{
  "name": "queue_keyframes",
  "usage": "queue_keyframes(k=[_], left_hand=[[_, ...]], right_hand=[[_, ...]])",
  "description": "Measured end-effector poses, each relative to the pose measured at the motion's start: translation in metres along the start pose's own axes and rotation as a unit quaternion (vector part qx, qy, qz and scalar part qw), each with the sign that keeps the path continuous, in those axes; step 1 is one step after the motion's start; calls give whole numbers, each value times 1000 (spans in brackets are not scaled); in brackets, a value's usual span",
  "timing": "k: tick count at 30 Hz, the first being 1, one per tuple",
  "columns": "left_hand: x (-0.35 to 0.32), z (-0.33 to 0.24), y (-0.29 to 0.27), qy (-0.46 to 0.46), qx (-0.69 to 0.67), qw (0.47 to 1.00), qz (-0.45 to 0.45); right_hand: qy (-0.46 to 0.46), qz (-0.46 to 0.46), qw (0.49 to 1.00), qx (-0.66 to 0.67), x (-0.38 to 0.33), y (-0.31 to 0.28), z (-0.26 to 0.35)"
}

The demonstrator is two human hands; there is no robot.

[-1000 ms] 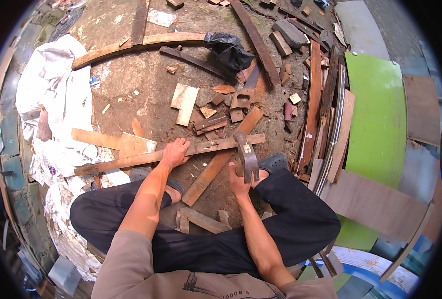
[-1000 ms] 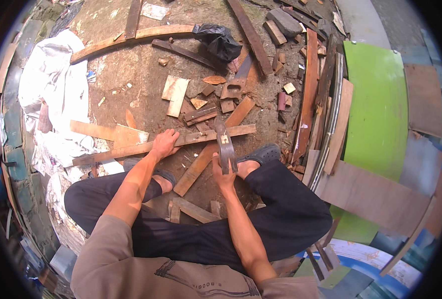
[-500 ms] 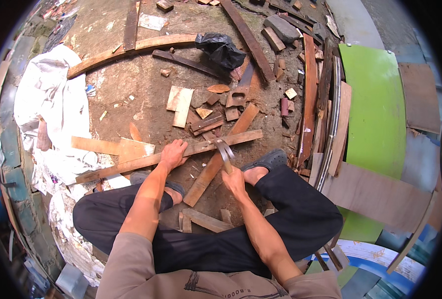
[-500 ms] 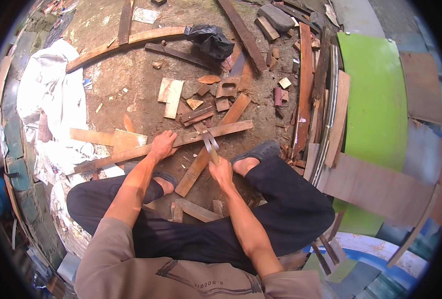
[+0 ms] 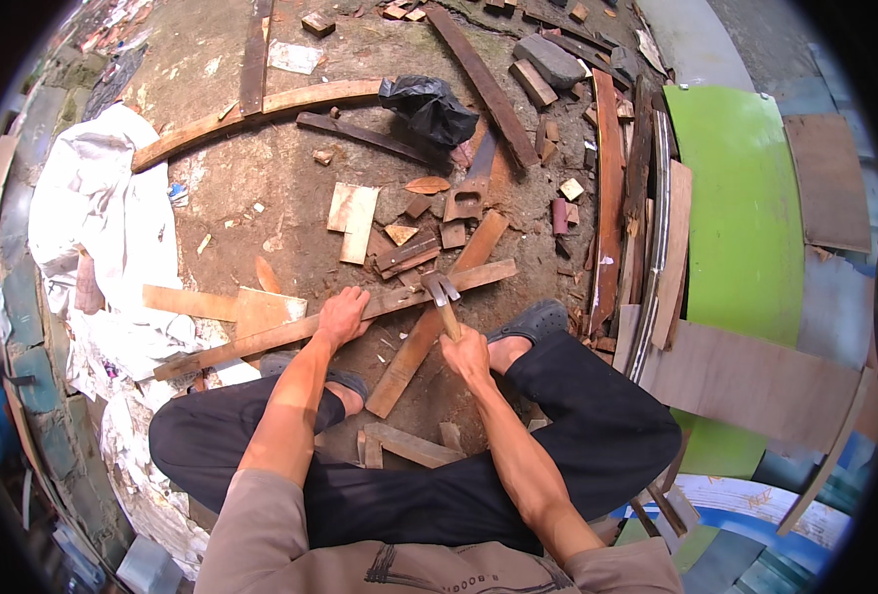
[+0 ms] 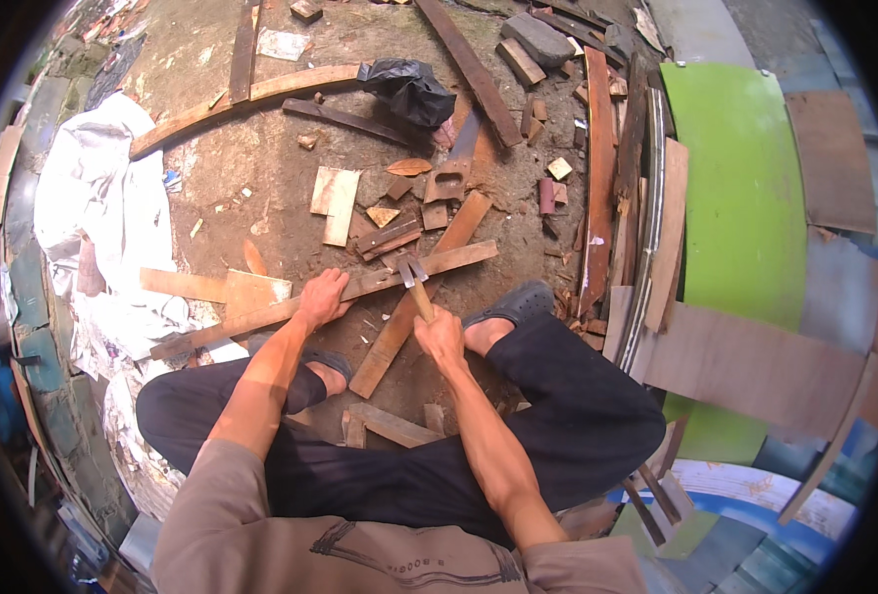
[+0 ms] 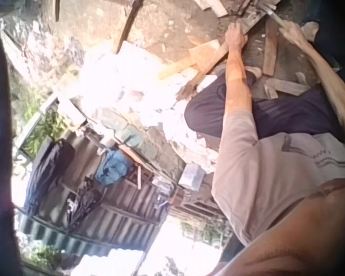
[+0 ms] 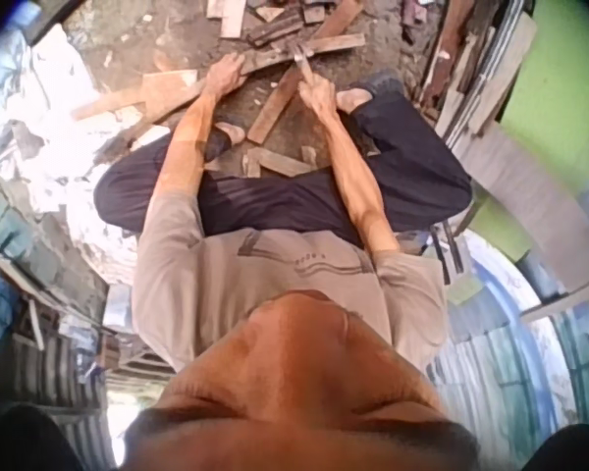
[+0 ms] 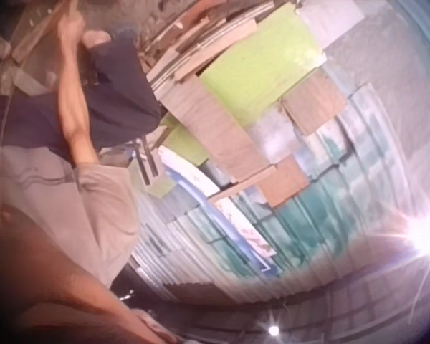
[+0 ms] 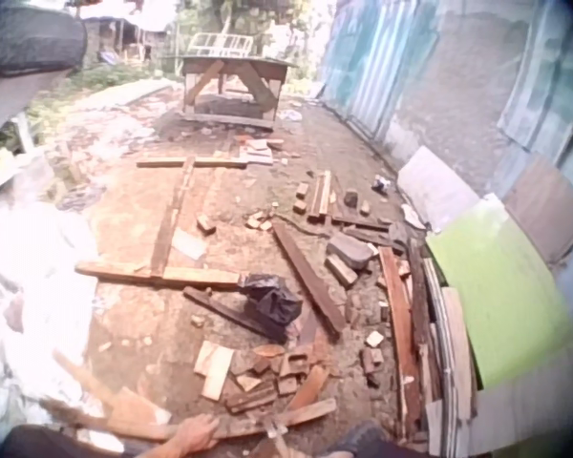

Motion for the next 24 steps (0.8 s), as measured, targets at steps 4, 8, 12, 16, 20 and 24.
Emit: queue_keyframes(k=[4,8,12,16,20,24], left_hand=[[-4,8,-2,-8,4,1000,-13],[0,1,-3,5,2,1000,-14],[-8,3,4,-3,12,1000,-9],[-1,-7,-1,5,3,1000,-2],[-5,-2,1,-7,2,1000,8],[-8,-3,2,-25,-4,1000,16]], right_hand=[[-142,-76,976,145,-24,-28,47],[-2,45,996,-83,0,14,-11],[-14,15,1000,-14,3,-1,24],[-194,-98,973,76,-9,-8,21],[7,48,993,-109,16,3,0],[-56,-20,998,26,-1,-11,27]])
Point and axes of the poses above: each hand's wrist, its own x-axis towards the middle knuckle, its own y-axis out of the palm, z = x × y, the point moved 9 cm from there along x, towards the middle knuckle, and after that the axes turned 1 degree about z, right-handed, at the moved point
